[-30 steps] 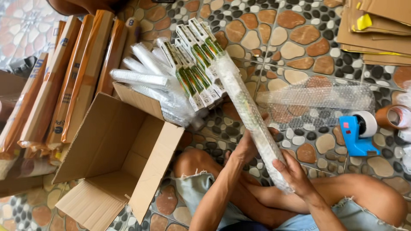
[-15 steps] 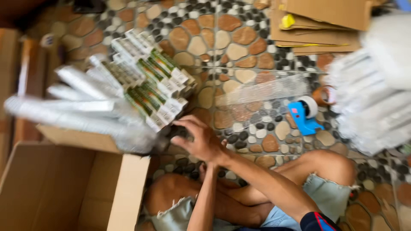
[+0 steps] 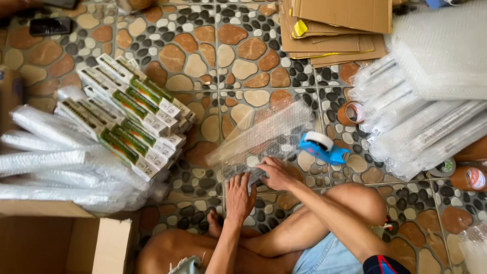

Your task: The person takes small rectangular boxes from a cardboard box and wraps each one individually in bubble wrap. They use a tape dispenser to secure the bubble wrap around each item and place the wrapped items into the box.

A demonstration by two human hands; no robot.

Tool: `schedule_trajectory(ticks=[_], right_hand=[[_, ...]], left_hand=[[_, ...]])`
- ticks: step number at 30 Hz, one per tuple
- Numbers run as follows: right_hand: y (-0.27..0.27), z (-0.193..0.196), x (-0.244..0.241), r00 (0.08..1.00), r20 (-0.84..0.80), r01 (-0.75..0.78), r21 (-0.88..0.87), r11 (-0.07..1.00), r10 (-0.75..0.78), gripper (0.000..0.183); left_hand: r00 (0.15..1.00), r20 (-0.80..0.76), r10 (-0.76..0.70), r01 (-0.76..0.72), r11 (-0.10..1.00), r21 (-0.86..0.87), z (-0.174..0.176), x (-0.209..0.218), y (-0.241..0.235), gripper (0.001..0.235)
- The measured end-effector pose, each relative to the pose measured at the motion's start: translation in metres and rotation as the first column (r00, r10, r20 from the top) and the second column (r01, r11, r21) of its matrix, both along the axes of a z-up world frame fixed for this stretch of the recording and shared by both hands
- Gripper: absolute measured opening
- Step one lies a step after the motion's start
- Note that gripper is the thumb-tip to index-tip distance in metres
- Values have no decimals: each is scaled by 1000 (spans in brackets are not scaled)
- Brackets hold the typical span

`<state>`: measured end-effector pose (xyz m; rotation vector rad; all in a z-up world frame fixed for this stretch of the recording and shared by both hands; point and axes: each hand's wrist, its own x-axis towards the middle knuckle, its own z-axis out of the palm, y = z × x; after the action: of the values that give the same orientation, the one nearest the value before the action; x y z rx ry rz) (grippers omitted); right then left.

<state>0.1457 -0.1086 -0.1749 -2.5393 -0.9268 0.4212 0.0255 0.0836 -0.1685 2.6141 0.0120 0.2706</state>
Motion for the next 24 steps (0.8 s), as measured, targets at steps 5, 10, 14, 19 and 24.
schedule_trajectory(ticks=[5,10,14,19,24], right_hand=[[-15,-31,12,831,-126,547,368,752,-542,9],[-37,23,30,437,-190,899,57,434,-879,58],[-83,-13,74,164,14,918,363,158,-986,73],[-69,-22,99,463,210,741,440,506,-861,26],[23,20,97,913,-102,394,-32,918,-396,44]], left_hand=[[951,-272,-147,200,963,180,1,-9,-5,81],[932,-349,-102,195,950,244,0,-11,-5,82],[957,-271,-106,141,983,115,-25,-18,17,73],[937,-339,-79,132,982,133,-32,-27,11,56],[812,-569,-131,282,941,186,-51,-47,1,57]])
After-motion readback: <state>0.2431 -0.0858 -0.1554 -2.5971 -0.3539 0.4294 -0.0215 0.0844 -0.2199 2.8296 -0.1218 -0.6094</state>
